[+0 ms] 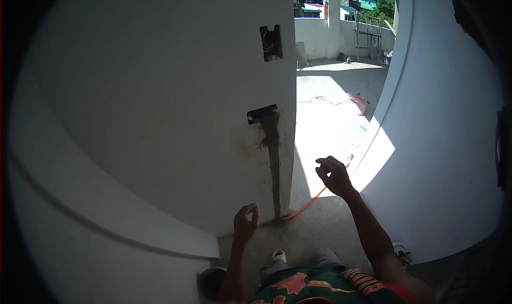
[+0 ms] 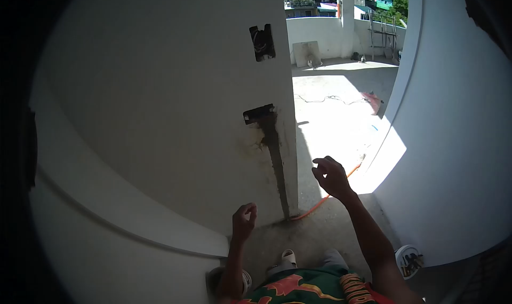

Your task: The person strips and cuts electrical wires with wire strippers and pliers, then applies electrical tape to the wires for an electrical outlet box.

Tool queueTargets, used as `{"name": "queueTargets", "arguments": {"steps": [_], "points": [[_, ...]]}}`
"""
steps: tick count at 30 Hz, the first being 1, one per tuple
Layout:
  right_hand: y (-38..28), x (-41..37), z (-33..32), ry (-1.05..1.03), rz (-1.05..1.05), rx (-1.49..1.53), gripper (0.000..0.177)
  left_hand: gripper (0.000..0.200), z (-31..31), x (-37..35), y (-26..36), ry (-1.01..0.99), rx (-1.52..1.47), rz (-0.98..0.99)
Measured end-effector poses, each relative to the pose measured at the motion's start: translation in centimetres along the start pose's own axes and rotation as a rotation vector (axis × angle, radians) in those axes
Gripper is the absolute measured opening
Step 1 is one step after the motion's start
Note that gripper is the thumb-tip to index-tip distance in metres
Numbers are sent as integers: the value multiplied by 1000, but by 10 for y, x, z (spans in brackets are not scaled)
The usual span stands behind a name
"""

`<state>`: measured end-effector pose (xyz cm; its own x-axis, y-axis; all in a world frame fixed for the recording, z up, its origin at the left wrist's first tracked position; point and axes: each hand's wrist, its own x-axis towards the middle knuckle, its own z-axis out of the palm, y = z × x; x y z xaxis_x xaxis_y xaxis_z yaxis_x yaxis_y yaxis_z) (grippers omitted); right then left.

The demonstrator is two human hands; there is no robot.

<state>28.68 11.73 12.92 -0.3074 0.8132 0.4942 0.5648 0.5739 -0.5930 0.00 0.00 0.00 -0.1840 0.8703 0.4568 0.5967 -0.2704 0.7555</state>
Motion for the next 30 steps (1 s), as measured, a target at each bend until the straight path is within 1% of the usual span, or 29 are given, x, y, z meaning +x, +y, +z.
{"name": "queueTargets", "arguments": {"steps": [1,2,3,4,5,6,8,11,13,14,17,20,23,25,26,27,28,29,30], "points": [[1,-11,-8,-18,21,-18,30,22,8,-12,5,-15,-21,-20],[-41,10,-32,10,57,-51,32,19,1,23,49,52,-16,86],[-73,78,0,130,-6,97,34,15,-58,120,56,95,125,304],[-85,111,-12,148,-81,91,36,16,-60,162,87,154,115,411],[-96,132,-25,137,-113,33,38,17,-59,186,118,177,129,461],[-96,155,-31,157,-201,-43,39,19,-57,207,147,185,108,469],[-117,195,-38,200,-235,-51,40,21,-58,259,181,343,301,609],[-123,243,-38,237,-277,-231,38,26,-55,316,206,560,629,749],[-125,260,-35,267,-319,-324,41,28,-51,329,215,557,821,670],[-121,267,-31,284,-329,-399,39,29,-51,334,219,563,918,633],[-117,276,-30,245,-345,-406,35,27,-44,344,217,662,967,671],[-108,285,-20,206,-357,-296,29,24,-31,358,212,819,1129,689],[-111,287,-23,236,-351,-253,17,15,-24,370,210,953,1156,779],[-103,293,-21,298,-423,-243,15,20,-20,373,214,800,1220,507],[-98,296,-21,309,-454,-239,15,20,-19,375,221,760,1245,413],[-97,299,-24,321,-485,-231,15,21,-21,378,221,777,1220,447],[-94,303,-21,334,-507,-217,21,20,-19,380,222,775,1224,407],[-88,307,-21,322,-558,-160,19,20,-19,380,224,768,1233,365],[-83,306,-21,307,-605,-97,18,19,-19,377,223,790,1183,455]]}}
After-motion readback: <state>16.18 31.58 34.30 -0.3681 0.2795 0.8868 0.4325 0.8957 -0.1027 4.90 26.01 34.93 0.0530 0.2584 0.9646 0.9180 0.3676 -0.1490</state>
